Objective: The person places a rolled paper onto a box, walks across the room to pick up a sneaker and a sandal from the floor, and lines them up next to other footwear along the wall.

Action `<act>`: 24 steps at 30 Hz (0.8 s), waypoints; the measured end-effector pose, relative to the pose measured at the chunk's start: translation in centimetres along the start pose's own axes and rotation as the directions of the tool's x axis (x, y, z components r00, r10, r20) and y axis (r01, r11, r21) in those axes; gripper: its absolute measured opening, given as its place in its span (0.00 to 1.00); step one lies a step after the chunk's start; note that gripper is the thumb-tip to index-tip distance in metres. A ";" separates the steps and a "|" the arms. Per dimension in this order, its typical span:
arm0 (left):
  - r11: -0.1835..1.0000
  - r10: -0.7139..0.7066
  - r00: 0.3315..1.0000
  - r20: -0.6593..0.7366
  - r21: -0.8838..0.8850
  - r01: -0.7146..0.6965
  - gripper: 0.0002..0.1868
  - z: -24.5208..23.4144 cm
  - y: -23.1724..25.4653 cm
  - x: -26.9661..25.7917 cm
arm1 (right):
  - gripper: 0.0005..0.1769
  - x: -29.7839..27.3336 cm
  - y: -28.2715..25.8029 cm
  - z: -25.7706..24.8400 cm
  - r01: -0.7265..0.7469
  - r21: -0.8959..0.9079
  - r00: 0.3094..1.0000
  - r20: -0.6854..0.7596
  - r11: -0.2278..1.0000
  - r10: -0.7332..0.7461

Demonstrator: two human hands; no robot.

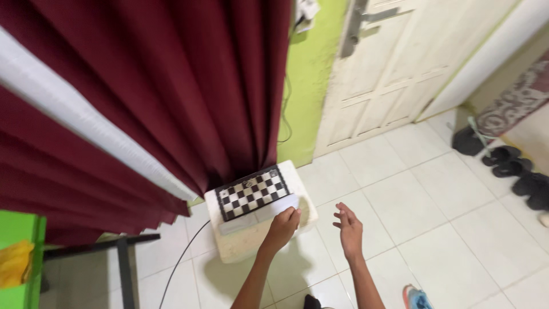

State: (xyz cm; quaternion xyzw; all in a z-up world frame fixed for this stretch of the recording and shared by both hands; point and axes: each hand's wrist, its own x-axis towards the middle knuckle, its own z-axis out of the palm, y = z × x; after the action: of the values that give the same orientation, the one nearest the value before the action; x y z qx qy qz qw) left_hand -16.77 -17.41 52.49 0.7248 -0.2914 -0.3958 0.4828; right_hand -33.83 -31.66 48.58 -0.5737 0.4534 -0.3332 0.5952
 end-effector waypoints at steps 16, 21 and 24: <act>0.969 0.016 0.988 0.154 -0.245 0.023 0.16 10.3 4.3 2.0 | 0.37 -0.4 -3.1 -10.2 0.003 0.093 0.976 -0.215 0.996 0.018; 0.979 -0.022 0.964 0.265 -0.188 0.074 0.23 9.3 6.3 3.4 | 0.48 -1.3 -5.2 -9.7 0.086 0.144 0.972 -0.228 0.986 -0.051; 0.980 -0.045 0.918 0.395 -0.160 0.117 0.27 8.2 7.2 4.1 | 0.53 -2.5 -7.2 -8.6 0.100 0.224 0.970 -0.241 0.969 -0.044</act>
State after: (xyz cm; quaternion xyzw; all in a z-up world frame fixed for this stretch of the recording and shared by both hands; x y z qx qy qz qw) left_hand -21.91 -27.21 56.18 0.5966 -0.3141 -0.5762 0.4620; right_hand -41.84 -33.50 56.65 -0.4723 0.4565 -0.4712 0.5887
